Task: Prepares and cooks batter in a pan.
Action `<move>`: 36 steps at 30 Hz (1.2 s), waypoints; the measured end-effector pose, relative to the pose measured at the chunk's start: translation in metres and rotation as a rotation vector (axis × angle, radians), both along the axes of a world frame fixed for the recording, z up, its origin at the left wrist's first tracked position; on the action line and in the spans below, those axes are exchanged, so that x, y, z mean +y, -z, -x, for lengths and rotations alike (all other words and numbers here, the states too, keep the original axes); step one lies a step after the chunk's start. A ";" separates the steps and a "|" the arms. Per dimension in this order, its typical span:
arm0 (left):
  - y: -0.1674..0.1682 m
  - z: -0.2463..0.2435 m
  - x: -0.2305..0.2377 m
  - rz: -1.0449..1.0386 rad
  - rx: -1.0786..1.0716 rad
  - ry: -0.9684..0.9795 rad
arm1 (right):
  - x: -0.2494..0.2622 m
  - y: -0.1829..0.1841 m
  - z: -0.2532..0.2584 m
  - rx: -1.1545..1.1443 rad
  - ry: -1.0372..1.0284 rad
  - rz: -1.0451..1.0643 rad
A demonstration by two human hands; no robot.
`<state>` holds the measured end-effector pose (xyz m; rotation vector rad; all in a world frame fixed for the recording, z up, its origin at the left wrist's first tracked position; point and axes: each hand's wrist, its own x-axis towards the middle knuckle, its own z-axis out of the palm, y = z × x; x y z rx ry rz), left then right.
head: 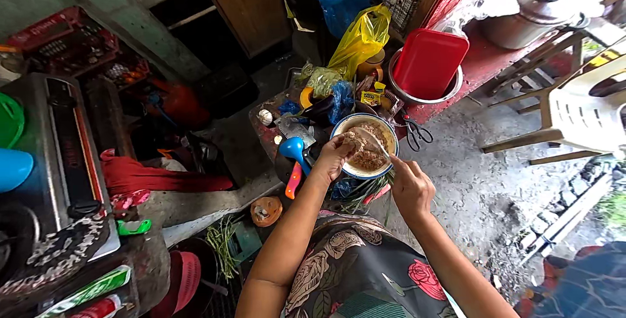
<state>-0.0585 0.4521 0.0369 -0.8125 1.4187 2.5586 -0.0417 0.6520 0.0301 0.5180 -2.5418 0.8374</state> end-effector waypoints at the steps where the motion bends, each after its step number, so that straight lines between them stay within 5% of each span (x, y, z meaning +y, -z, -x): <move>1: 0.001 0.000 0.001 0.034 0.011 0.001 | 0.003 -0.003 0.001 -0.087 0.010 0.029; 6: 0.012 0.000 0.007 0.611 0.191 0.118 | 0.016 -0.009 0.016 -0.845 -0.033 0.203; 13: 0.033 -0.006 0.025 1.193 0.490 0.170 | 0.014 -0.009 0.019 -1.029 -0.062 0.377; 26: 0.040 -0.012 0.033 1.410 0.576 0.167 | 0.019 0.004 0.013 -1.105 -0.117 0.519; 31: 0.016 -0.022 0.020 1.306 0.559 0.088 | 0.025 0.006 0.012 -1.164 -0.155 0.611; 36: 0.010 -0.050 0.005 0.905 0.153 -0.099 | 0.022 0.007 0.011 -1.128 -0.232 0.626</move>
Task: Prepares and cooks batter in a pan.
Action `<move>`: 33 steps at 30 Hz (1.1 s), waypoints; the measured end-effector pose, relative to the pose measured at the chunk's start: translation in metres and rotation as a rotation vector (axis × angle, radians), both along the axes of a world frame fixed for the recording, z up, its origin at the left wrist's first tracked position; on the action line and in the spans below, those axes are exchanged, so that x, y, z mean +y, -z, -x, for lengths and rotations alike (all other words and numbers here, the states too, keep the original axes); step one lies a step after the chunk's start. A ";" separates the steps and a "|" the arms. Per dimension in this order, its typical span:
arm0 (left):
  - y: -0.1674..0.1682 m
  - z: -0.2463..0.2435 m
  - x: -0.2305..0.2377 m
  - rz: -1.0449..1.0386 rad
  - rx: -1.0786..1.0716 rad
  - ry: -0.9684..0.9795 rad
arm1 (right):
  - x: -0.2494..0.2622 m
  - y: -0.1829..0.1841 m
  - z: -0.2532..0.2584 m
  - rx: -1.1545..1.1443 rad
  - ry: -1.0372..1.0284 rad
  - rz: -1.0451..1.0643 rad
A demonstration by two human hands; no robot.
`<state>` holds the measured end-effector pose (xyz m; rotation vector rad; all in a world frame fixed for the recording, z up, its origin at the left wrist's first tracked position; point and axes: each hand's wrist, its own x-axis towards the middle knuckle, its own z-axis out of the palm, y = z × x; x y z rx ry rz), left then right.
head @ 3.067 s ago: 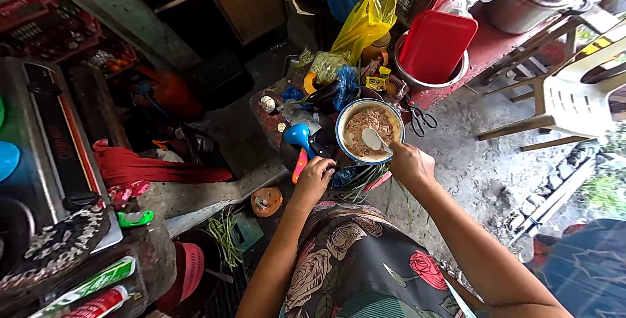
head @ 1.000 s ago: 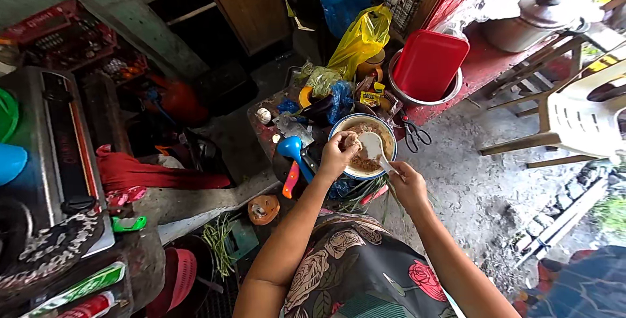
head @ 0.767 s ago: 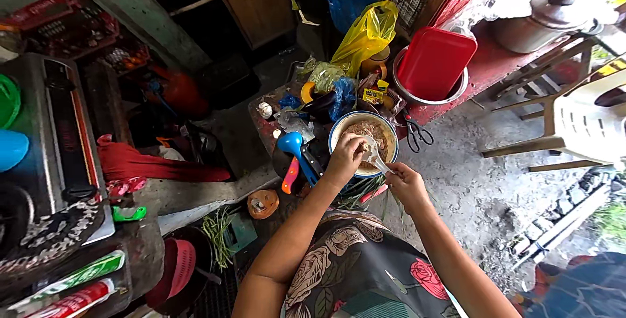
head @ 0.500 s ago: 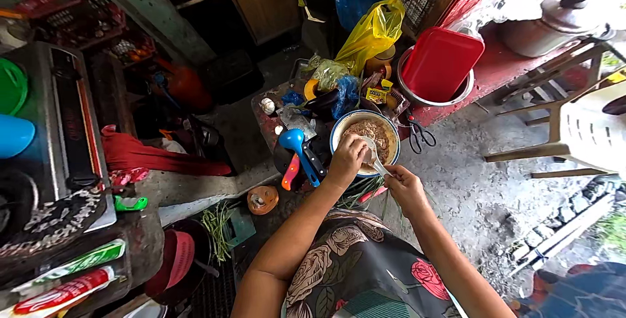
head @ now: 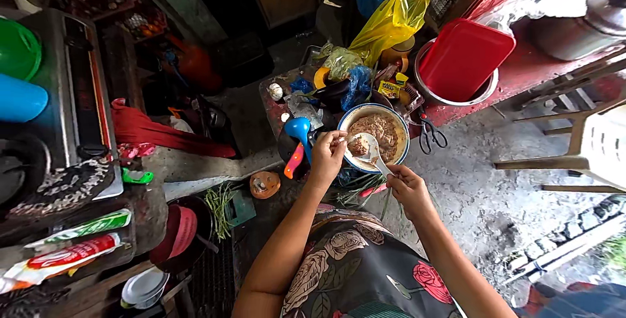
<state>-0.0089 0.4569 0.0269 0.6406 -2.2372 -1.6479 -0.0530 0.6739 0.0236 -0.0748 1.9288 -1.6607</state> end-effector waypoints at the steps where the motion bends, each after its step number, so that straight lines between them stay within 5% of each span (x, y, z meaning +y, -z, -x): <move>1: 0.000 -0.005 -0.001 -0.163 -0.069 -0.018 | -0.003 0.000 -0.001 0.035 -0.017 -0.003; 6: -0.011 -0.033 0.001 -0.875 -0.036 -0.095 | -0.021 -0.007 -0.018 0.465 -0.190 -0.220; 10: -0.021 -0.061 -0.010 -0.966 0.086 -0.193 | -0.045 -0.016 -0.051 1.058 -0.238 -0.367; 13: -0.022 -0.094 -0.023 -0.967 0.157 -0.271 | -0.063 -0.025 -0.074 1.239 -0.220 -0.334; 16: -0.023 -0.142 -0.038 -0.800 0.143 -0.343 | -0.081 -0.033 -0.097 1.100 -0.284 -0.282; 22: -0.020 -0.264 -0.071 0.184 0.084 -0.370 | -0.135 -0.037 -0.175 0.335 -0.720 -0.259; 27: -0.016 -0.376 -0.093 0.397 -0.010 -0.322 | -0.186 -0.046 -0.263 0.168 -0.900 -0.192; 33: -0.022 -0.502 -0.108 0.517 -0.035 -0.585 | -0.233 -0.047 -0.354 0.100 -1.082 -0.106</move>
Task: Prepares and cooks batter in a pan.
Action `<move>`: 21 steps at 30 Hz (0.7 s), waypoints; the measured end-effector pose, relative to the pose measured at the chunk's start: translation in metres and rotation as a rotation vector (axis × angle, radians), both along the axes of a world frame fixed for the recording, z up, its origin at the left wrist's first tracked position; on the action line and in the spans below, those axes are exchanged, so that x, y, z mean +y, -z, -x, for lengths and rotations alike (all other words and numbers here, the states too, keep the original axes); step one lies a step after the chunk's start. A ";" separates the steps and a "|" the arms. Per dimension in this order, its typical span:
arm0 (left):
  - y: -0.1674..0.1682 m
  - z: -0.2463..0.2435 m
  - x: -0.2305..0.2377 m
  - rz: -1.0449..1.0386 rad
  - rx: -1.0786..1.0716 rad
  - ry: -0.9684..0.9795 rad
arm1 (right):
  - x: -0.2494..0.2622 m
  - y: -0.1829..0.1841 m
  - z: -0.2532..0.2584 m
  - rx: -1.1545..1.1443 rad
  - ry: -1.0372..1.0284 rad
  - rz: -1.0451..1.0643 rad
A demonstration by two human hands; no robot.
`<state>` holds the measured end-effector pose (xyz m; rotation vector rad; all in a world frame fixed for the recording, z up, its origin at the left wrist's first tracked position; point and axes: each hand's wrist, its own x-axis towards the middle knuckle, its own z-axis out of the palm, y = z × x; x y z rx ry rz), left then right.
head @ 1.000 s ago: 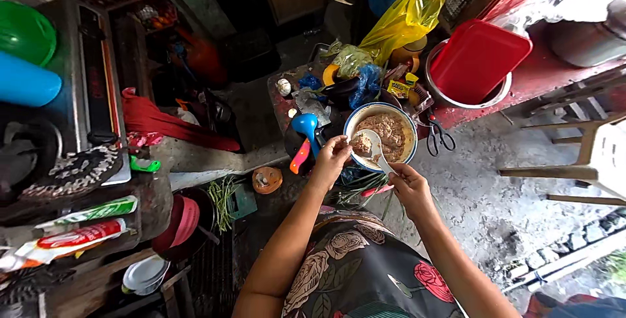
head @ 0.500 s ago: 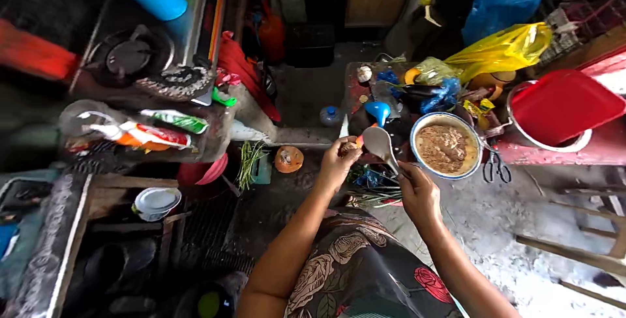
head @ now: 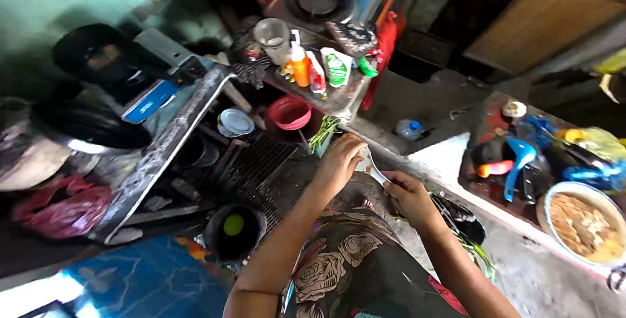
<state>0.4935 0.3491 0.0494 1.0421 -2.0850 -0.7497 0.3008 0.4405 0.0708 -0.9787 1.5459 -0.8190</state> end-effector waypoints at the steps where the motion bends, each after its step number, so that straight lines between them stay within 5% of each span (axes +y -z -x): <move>1: -0.001 -0.017 0.000 0.023 0.026 -0.047 | -0.007 -0.001 -0.013 -0.003 -0.049 0.008; 13: -0.009 -0.170 0.012 0.214 0.105 -0.757 | -0.113 -0.014 -0.167 -0.099 -0.563 -0.050; 21: -0.017 -0.247 -0.013 0.447 0.167 -1.223 | -0.246 -0.025 -0.270 -0.058 -0.899 0.044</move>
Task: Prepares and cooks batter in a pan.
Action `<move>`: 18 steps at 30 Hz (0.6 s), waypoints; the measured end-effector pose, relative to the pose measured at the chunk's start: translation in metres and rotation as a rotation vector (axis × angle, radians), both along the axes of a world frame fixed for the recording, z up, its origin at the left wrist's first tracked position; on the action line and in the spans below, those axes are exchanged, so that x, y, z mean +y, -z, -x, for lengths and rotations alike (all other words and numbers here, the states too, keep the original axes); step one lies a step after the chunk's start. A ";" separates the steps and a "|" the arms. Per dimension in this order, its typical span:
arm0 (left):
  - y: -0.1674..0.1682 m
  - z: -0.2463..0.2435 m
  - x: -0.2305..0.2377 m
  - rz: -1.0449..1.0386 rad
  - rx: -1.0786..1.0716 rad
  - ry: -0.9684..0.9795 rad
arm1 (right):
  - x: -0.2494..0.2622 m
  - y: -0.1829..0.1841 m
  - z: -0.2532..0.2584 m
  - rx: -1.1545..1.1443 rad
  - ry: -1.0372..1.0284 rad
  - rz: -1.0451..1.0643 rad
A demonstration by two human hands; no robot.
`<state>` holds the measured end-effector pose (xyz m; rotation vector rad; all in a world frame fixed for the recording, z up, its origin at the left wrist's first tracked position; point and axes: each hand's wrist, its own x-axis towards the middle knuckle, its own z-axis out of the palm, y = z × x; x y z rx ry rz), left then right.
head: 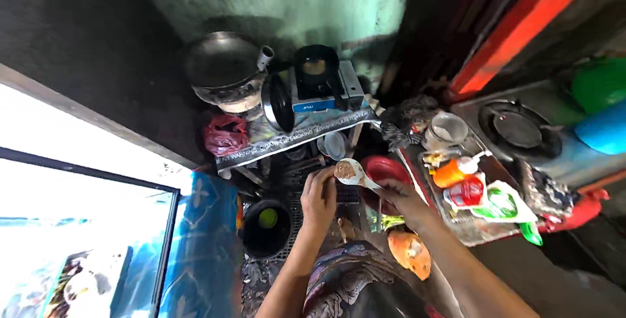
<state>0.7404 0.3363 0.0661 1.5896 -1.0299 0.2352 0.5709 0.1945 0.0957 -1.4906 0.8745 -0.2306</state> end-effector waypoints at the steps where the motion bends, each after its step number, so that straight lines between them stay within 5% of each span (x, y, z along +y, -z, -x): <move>1: 0.003 -0.008 -0.005 0.017 0.022 -0.035 | -0.021 -0.005 -0.016 0.010 -0.020 0.042; 7: 0.039 -0.041 -0.006 -0.080 0.164 -0.229 | -0.150 -0.036 -0.123 0.114 -0.112 0.224; 18: 0.105 -0.008 0.084 -0.381 0.514 -0.667 | -0.330 -0.008 -0.296 0.129 -0.213 0.484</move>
